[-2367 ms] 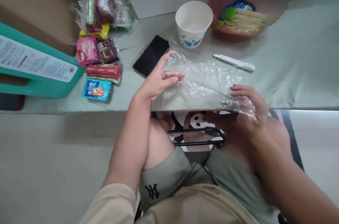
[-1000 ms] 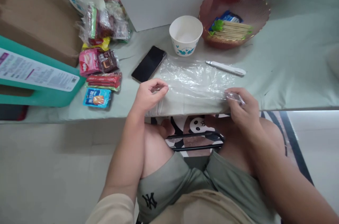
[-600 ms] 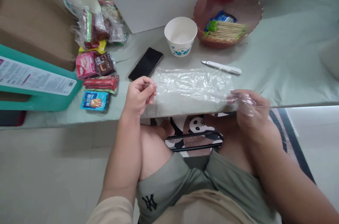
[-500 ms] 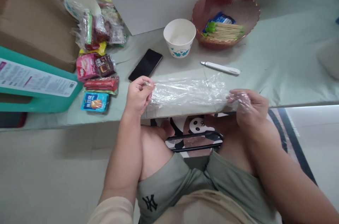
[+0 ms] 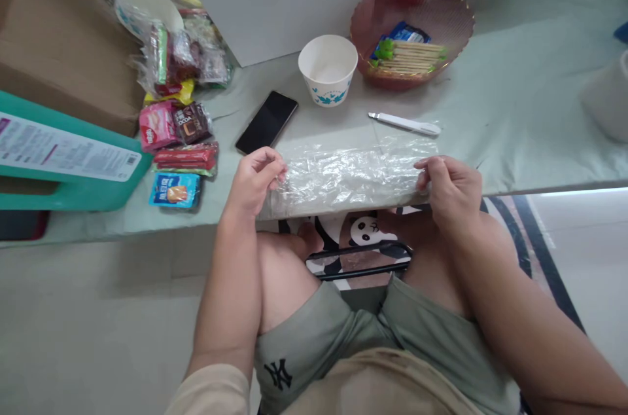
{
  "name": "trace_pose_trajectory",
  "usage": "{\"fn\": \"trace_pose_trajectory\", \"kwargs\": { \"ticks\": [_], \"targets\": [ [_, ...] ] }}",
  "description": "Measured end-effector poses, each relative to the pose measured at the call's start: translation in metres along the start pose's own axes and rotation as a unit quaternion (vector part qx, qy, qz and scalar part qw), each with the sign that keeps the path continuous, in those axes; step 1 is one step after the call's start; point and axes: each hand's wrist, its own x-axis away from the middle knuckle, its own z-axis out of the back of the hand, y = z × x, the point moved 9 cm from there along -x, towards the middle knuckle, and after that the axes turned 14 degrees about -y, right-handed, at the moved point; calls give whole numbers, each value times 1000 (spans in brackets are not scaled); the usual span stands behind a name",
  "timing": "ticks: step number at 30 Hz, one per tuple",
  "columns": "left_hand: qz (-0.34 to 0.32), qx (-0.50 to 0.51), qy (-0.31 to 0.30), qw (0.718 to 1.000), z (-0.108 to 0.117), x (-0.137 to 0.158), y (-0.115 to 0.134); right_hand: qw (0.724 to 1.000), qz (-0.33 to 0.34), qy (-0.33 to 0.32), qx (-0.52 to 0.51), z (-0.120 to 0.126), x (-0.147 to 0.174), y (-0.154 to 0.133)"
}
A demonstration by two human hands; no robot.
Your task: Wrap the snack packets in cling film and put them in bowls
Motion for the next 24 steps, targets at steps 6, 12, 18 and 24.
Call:
{"fn": "trace_pose_trajectory", "kwargs": {
  "ticks": [6,12,18,24],
  "targets": [
    [55,-60,19,996,4,0,-11,993,-25,18,115,1,-7,2],
    [34,-151,36,987,11,0,-10,985,-13,-13,170,-5,-12,8],
    [67,-275,41,958,15,-4,-16,966,62,17,251,-1,-11,-9],
    [-26,-439,253,862,24,34,39,885,369,107,262,-5,44,-81]
  ]
}}
